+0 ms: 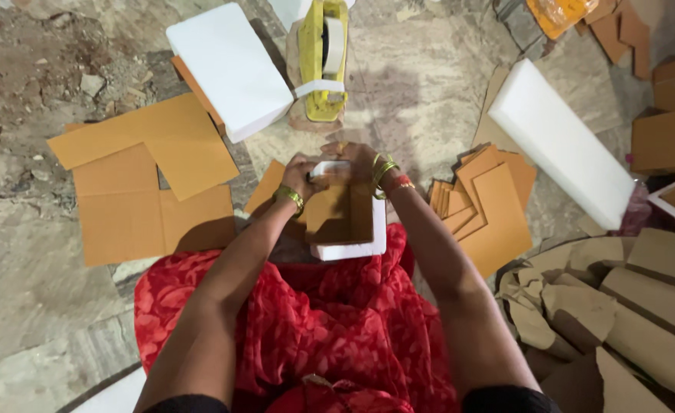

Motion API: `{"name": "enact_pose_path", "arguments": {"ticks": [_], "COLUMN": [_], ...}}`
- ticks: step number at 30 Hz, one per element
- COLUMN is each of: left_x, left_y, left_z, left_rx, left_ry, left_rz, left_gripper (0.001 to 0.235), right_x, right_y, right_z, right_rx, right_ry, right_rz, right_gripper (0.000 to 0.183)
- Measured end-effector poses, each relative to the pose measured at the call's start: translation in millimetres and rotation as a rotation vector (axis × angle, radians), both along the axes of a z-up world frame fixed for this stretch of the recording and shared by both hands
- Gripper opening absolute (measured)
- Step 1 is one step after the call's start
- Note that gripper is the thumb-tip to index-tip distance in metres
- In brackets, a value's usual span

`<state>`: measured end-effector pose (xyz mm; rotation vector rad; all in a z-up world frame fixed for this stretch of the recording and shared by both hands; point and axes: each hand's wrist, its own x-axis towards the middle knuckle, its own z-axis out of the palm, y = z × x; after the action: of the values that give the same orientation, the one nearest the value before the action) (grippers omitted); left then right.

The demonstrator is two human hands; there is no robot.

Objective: The person folds brown cardboard pieces by hand and fits them into white foam frames while sitting on the floor.

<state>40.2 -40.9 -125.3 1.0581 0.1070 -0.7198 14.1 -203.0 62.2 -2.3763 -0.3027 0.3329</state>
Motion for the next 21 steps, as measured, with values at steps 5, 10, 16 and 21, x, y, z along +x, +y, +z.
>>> {"name": "enact_pose_path", "arguments": {"ticks": [5, 10, 16, 21], "left_x": [-15.2, -9.6, 6.7, -6.7], "left_y": [13.2, 53.0, 53.4, 32.5], "left_z": [29.4, 131.4, 187.3, 209.8], "left_rx": [0.208, 0.614, 0.897, 1.101], "left_ry": [-0.454, -0.450, -0.772, -1.042], "left_rz": [0.027, -0.432, -0.625, -0.668], "left_gripper": [0.051, 0.057, 0.056, 0.029], "right_x": [-30.3, -64.9, -134.1, -100.4], "right_y": [0.3, -36.5, -14.6, -52.1], "right_z": [-12.4, -16.9, 26.9, 28.4], "right_rx": [-0.434, -0.622, -0.201, 0.102], "right_ry": [0.085, -0.040, -0.100, -0.359], "right_rz": [-0.319, -0.453, -0.544, -0.268], "right_gripper": [0.058, 0.052, 0.071, 0.056]}}
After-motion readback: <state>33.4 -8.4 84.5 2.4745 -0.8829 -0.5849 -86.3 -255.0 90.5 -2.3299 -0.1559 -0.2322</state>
